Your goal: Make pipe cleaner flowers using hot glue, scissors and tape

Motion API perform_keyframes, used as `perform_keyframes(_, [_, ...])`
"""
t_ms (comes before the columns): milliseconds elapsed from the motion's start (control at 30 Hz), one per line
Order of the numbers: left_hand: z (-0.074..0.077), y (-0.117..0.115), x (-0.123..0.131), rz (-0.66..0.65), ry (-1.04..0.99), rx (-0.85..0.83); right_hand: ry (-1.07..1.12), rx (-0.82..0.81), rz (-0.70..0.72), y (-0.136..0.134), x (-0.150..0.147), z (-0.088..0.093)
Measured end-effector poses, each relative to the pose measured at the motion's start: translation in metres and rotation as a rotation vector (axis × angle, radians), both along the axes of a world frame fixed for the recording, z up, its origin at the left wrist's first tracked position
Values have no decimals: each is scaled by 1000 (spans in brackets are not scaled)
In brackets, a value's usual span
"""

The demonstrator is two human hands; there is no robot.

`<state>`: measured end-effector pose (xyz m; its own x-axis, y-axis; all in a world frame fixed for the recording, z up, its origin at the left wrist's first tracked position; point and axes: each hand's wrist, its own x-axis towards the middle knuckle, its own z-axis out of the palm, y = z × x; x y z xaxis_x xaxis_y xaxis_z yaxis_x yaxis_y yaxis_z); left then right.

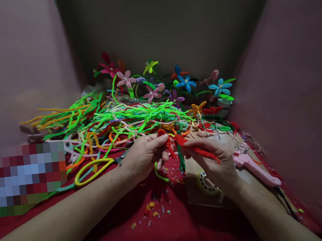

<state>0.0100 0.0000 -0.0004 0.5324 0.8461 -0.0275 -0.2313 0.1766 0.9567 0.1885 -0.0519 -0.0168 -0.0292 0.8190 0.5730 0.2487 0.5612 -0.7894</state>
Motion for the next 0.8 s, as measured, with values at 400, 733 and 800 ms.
perform_keyframes(400, [0, -11, 3, -115, 152, 63, 204, -152, -50, 4, -3, -4])
perform_keyframes(733, [5, -17, 8, -63, 308, 191, 328, -386, 28, 1, -16, -2])
perform_keyframes(800, [6, -19, 8, -38, 339, 215, 327, -463, 50, 2, -16, -2])
